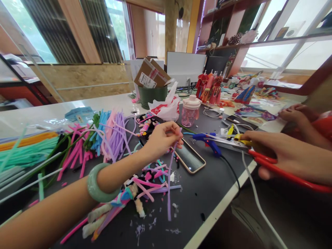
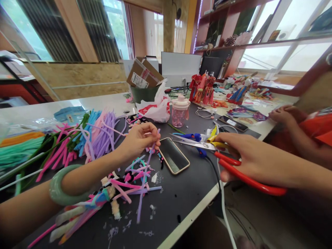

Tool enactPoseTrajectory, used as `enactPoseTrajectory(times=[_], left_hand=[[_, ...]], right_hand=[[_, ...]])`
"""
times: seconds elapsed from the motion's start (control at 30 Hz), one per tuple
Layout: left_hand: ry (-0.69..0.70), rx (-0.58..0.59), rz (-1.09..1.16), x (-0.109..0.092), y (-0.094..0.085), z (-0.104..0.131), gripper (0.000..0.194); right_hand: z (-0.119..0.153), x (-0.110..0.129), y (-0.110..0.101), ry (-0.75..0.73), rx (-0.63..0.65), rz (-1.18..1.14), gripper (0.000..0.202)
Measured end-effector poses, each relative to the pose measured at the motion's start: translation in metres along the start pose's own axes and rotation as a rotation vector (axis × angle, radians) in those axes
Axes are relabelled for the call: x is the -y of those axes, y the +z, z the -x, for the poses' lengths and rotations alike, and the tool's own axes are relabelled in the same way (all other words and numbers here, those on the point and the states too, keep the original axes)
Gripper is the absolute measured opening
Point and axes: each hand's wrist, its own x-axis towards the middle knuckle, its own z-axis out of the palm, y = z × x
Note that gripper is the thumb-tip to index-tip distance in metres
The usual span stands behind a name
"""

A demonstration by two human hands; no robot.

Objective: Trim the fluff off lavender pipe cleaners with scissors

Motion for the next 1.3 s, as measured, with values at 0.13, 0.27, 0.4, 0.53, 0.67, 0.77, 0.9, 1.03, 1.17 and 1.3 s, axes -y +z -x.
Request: enactPoseTrajectory(times=[0.13,0.27,0.4,0.53,0.67,0.77,0.9,1.03,1.17,1.3], left_hand=[[0.039,0.012,-0.036,-0.008,0.0,-0.005,0.019],[0.057,0.053,-0.078,-0.01,-0.011,-0.001,0.015],[0.116,0.085,-0.109,-0.008,-0.023,0.003,0.033],[0.204,0.128,-0.137,-0.006,-0.029,0.001,0.04],[0.259,0.155,-0.157,-0.002,-0.029,-0.003,0.046],[0.338,0.178,-0.207,0.0,-0.029,-0.006,0.049],[0.416,0.196,-0.256,0.005,-0.029,-0.01,0.054],[0.448,0.196,-0.275,0.009,-0.028,-0.015,0.058],[0.453,0.211,-0.3,0.011,-0.027,-0.016,0.06],[0.449,0.217,-0.311,0.01,-0.026,-0.015,0.061]], right_hand=[[-0.014,0.013,-0.003,-0.116,0.157,-0.036,0.07],[-0.026,0.013,0.001,-0.164,0.206,-0.008,0.071],[-0.035,0.015,0.004,-0.202,0.219,0.021,0.074],[-0.046,0.022,0.005,-0.223,0.24,0.044,0.069],[-0.054,0.029,0.005,-0.25,0.241,0.044,0.066],[-0.059,0.031,0.007,-0.268,0.227,0.034,0.065],[-0.065,0.032,0.01,-0.285,0.21,0.02,0.065],[-0.068,0.033,0.011,-0.311,0.192,-0.001,0.066],[-0.068,0.035,0.012,-0.343,0.191,-0.024,0.066],[-0.068,0.036,0.011,-0.361,0.195,-0.042,0.066]])
